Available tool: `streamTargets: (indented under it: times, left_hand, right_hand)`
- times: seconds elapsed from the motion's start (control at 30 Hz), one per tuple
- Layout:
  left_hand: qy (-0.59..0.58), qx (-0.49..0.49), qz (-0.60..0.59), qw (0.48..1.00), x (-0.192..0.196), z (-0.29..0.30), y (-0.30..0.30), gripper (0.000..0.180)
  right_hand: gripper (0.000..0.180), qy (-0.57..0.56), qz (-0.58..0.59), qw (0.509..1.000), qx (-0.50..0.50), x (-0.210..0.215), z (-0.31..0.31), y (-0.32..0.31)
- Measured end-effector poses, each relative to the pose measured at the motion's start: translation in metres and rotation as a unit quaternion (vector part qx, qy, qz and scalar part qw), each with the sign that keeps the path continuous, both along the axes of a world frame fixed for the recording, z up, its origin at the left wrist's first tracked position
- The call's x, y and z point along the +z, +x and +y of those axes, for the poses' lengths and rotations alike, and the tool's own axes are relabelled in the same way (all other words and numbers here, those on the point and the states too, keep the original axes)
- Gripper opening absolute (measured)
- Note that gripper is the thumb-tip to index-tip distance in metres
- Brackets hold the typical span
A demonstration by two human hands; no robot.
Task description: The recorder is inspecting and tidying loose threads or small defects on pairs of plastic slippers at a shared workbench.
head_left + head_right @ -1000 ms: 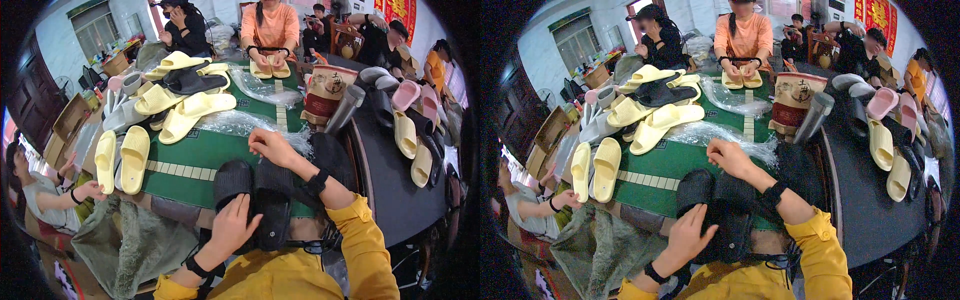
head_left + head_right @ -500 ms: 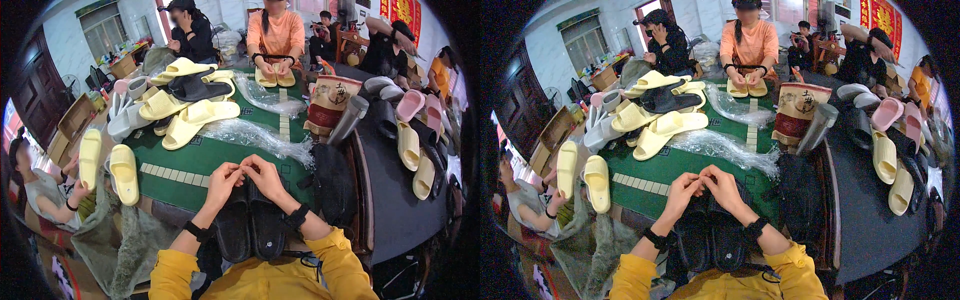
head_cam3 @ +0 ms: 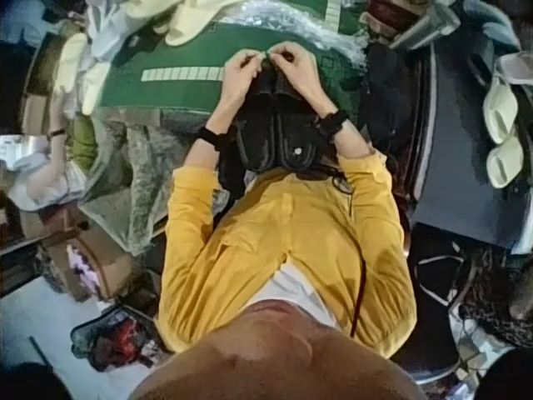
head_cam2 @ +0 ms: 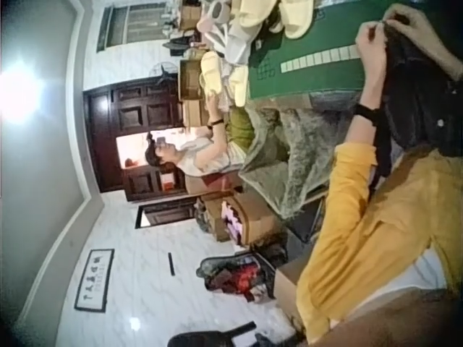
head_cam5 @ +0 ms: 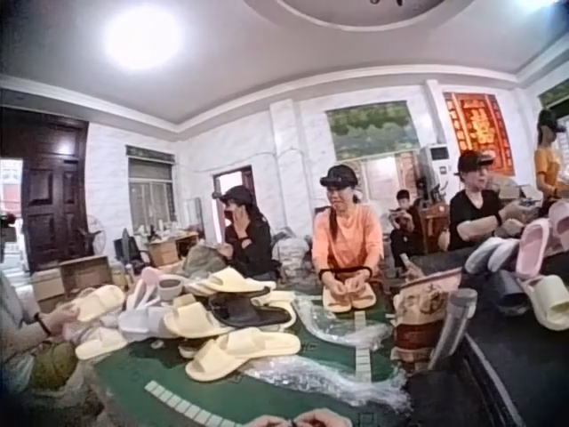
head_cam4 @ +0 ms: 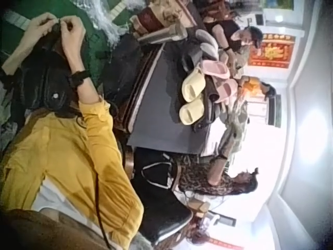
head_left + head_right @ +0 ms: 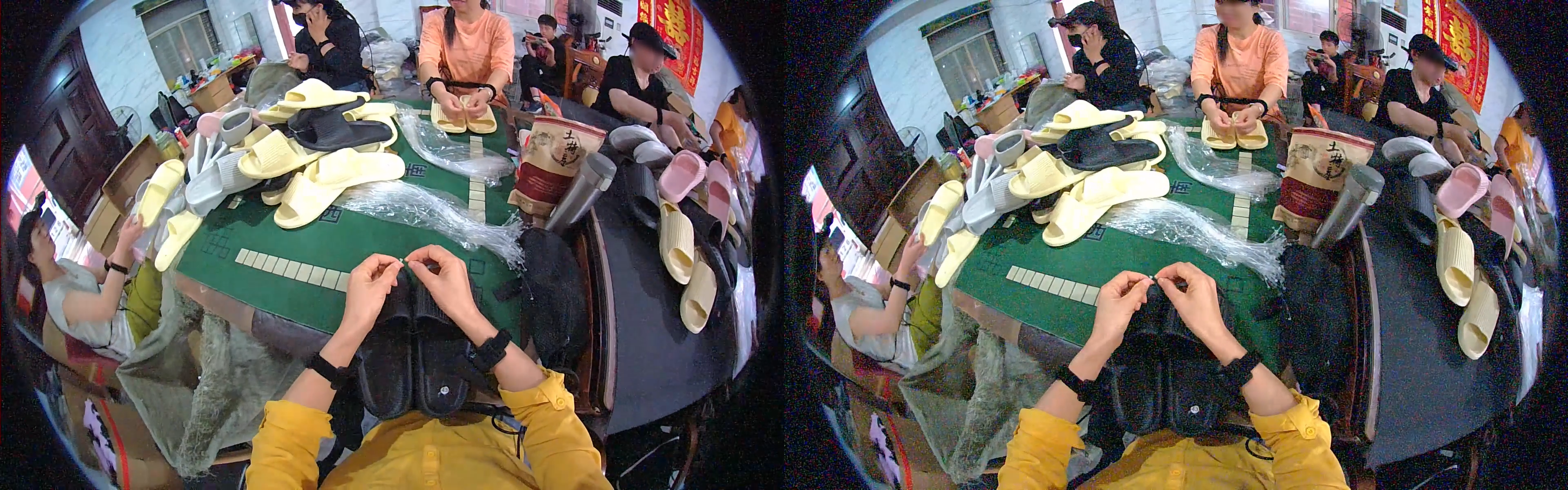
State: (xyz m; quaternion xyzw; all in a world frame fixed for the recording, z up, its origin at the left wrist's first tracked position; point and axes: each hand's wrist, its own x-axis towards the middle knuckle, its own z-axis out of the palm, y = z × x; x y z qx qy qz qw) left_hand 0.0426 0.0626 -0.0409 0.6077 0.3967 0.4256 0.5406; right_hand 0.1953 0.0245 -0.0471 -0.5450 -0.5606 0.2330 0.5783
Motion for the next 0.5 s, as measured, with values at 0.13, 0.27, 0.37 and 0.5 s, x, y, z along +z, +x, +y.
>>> streamTargets:
  times: [0.13,0.27,0.37,0.5]
  left_hand:
    - [-0.004,0.004,0.021,1.0,-0.0015,0.0012,0.0001,0.01]
    - [-0.002,-0.001,0.002,1.0,-0.0023,0.0014,-0.0002,0.01]
    - [0.004,0.005,0.009,1.0,-0.0027,0.001,0.0,0.009]
    - [0.014,-0.001,0.001,1.0,-0.0034,0.001,0.001,0.008]
  right_hand:
    - [0.01,-0.006,-0.011,1.0,0.008,0.0022,-0.0014,-0.0009]
    - [0.01,-0.015,-0.018,1.0,0.019,0.0017,-0.0015,-0.0005]
    - [0.011,-0.004,-0.026,0.999,0.018,0.0012,-0.0015,-0.0009]
    - [0.011,-0.024,-0.022,0.999,0.013,0.0017,-0.0013,-0.0011]
